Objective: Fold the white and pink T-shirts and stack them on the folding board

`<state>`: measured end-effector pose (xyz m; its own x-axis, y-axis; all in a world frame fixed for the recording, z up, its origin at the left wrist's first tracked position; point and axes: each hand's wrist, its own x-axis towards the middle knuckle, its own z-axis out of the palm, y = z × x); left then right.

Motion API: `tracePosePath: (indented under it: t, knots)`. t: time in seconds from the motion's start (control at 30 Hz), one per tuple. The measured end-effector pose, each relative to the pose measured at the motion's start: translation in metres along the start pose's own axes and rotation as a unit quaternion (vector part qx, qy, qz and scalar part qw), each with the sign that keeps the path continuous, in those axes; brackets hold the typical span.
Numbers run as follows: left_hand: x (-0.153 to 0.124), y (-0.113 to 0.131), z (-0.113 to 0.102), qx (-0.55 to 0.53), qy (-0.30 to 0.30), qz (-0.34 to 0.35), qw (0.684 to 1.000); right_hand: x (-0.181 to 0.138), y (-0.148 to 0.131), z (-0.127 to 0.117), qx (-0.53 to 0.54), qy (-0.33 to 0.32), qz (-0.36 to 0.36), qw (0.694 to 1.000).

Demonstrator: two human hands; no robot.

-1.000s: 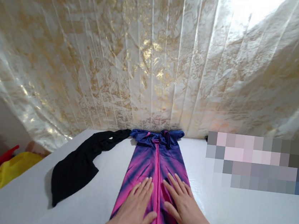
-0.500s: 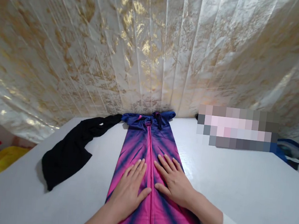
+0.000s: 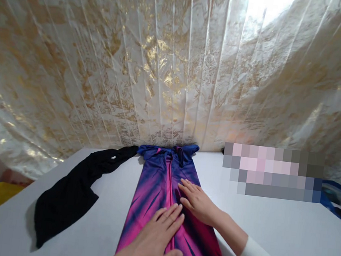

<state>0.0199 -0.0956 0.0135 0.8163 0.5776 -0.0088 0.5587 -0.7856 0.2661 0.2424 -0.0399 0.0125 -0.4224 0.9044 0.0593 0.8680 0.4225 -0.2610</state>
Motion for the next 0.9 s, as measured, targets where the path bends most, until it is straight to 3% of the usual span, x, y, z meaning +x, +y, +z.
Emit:
tracePosePath:
  t: [0.23, 0.43, 0.6, 0.67, 0.8, 0.9]
  knots:
    - [0.007, -0.005, 0.020, 0.007, 0.023, 0.050, 0.998, 0.048, 0.029, 0.016, -0.003, 0.004, 0.055, 0.998]
    - [0.003, -0.006, 0.036, 0.004, 0.010, 0.067, 0.998, 0.078, 0.021, 0.030, -0.010, 0.020, 0.066, 0.998]
    - [0.002, -0.004, 0.039, 0.039, 0.044, 0.075, 0.995, 0.090, 0.016, 0.032, -0.022, 0.036, 0.070, 0.997]
    - [0.000, -0.006, 0.038, 0.050, 0.090, 0.039, 0.994, 0.086, 0.012, 0.028, -0.024, 0.041, 0.066, 0.997]
    - [-0.010, -0.019, 0.043, 0.094, 0.188, -0.111, 0.971, 0.069, -0.008, 0.024, -0.022, 0.040, 0.004, 0.999]
    - [-0.017, -0.027, 0.051, 0.128, 0.186, -0.125, 0.966, 0.061, -0.025, 0.028, -0.018, 0.029, -0.064, 0.997]
